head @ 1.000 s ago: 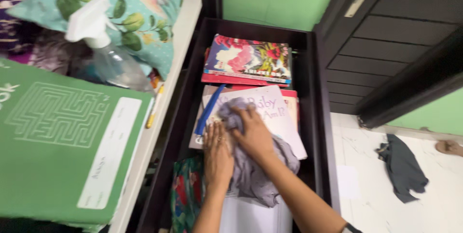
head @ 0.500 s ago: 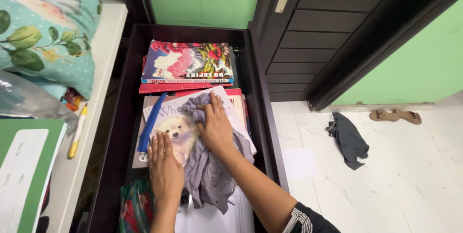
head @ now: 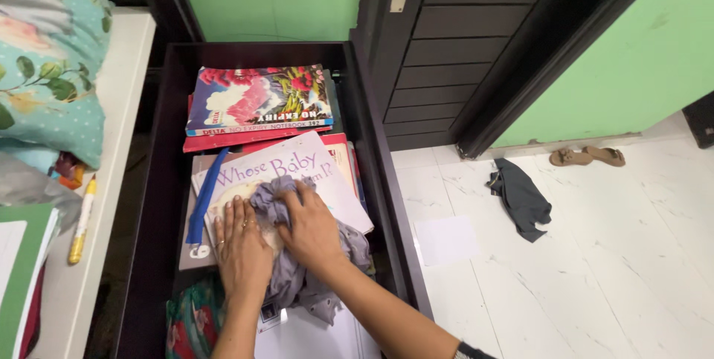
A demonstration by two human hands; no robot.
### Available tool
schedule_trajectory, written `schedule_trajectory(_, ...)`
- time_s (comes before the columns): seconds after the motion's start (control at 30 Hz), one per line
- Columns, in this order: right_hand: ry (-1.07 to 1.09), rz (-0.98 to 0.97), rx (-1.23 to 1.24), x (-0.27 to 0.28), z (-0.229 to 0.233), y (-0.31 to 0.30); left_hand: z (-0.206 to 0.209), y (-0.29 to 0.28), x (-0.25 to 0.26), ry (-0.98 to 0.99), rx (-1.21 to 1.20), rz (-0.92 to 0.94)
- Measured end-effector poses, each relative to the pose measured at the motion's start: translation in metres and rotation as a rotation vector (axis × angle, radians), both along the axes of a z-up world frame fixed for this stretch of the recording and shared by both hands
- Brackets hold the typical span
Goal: The person organizes books and stationery in a drawer, moving items like a cloth, a book about a polar bear, and various notebooks into different stacks and containers.
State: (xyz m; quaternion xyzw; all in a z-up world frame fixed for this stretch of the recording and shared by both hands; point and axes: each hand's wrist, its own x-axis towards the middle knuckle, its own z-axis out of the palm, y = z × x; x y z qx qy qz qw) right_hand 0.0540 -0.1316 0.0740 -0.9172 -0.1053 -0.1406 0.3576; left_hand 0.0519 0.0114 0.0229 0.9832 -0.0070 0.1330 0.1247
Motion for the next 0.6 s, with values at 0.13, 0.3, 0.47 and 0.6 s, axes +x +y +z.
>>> schedule_trajectory(0.13, -0.051, -0.007, -0.042, 0.034, -0.003, -0.016, 0.001, -0.014, 0.013, -0.007, -0.028, -0.035)
schedule_trajectory(0.3, -0.047, -0.098, -0.061, 0.041, -0.007, -0.047, 0.007, -0.018, 0.016, -0.002, -0.085, 0.001)
schedule_trajectory(0.47, -0.028, -0.159, -0.099, 0.004, -0.004, -0.038, 0.027, -0.018, 0.022, 0.009, -0.115, 0.015)
schedule_trajectory(0.6, 0.034, -0.04, -0.068, -0.021, -0.002, 0.006, 0.039, -0.01, 0.033, 0.233, -0.083, 0.086)
